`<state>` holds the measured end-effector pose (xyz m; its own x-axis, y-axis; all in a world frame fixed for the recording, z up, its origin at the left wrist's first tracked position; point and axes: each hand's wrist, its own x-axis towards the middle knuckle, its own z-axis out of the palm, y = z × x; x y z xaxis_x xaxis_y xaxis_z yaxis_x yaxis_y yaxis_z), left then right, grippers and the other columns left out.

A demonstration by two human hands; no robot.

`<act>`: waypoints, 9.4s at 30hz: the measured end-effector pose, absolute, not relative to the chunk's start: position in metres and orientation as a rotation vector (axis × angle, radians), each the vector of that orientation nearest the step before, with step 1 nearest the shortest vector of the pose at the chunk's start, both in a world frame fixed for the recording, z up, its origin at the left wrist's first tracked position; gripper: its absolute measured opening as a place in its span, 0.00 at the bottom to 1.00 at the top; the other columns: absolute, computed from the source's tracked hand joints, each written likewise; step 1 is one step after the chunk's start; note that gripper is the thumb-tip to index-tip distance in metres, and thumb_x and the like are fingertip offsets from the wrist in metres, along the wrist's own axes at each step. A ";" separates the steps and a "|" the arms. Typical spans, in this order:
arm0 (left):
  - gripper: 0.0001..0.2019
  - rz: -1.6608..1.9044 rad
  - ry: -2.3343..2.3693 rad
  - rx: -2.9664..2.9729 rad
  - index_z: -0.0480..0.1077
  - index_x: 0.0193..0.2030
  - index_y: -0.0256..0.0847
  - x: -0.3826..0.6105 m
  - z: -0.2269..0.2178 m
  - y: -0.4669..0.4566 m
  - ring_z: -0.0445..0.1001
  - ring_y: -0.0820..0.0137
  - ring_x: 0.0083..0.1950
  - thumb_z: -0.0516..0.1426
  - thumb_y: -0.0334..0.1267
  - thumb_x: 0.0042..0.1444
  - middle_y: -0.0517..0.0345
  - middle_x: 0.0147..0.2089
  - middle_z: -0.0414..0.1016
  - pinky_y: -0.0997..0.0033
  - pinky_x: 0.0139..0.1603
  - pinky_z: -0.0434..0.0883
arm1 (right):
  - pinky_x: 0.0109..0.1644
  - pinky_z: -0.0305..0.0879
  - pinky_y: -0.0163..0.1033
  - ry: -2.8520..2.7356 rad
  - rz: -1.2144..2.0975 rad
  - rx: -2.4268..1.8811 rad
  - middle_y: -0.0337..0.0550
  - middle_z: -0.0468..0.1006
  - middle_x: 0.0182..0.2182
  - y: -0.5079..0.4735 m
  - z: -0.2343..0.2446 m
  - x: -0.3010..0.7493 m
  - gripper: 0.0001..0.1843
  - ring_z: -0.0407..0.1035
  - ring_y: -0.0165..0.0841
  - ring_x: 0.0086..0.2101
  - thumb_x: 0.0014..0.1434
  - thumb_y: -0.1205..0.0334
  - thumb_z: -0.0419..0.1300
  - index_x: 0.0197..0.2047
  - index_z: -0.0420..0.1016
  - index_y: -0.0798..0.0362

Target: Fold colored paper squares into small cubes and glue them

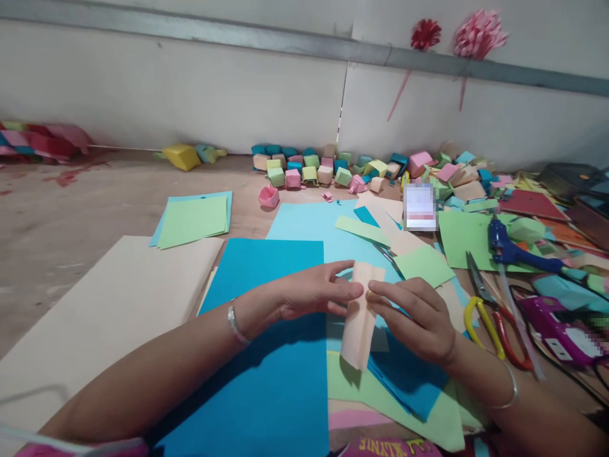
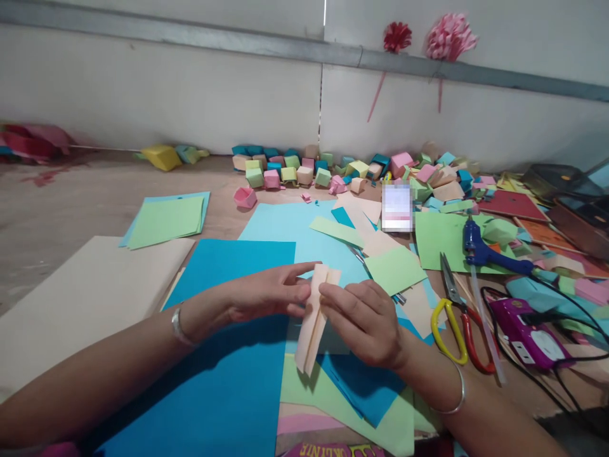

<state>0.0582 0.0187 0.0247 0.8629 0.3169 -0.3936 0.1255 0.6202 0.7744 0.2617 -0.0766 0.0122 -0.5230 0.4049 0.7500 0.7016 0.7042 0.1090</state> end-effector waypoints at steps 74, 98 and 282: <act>0.12 0.537 1.056 1.934 0.79 0.33 0.40 0.057 0.021 0.029 0.73 0.68 0.36 0.55 0.40 0.54 0.57 0.34 0.79 0.72 0.33 0.65 | 0.32 0.59 0.36 -1.365 0.657 -1.568 0.37 0.67 0.25 -0.051 -0.008 0.275 0.13 0.60 0.31 0.28 0.60 0.53 0.59 0.30 0.70 0.53; 0.09 0.204 1.148 2.386 0.78 0.33 0.39 0.060 0.002 0.038 0.73 0.66 0.38 0.56 0.29 0.54 0.53 0.35 0.78 0.70 0.33 0.61 | 0.32 0.45 0.38 -2.237 -0.365 -1.799 0.40 0.68 0.22 -0.046 -0.033 0.268 0.14 0.59 0.31 0.25 0.63 0.64 0.50 0.26 0.66 0.53; 0.36 0.752 0.675 1.740 0.72 0.33 0.37 0.052 0.034 0.051 0.71 0.58 0.50 0.49 0.74 0.48 0.47 0.44 0.74 0.63 0.50 0.69 | 0.26 0.62 0.33 -1.209 0.785 -1.395 0.34 0.67 0.23 -0.058 0.001 0.273 0.07 0.63 0.27 0.23 0.60 0.59 0.59 0.33 0.66 0.51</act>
<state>0.0516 0.0513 0.0339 0.6398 0.7521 0.1579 0.0761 -0.2664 0.9609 0.2732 -0.0581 0.0009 0.2659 0.9506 0.1600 0.2408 0.0952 -0.9659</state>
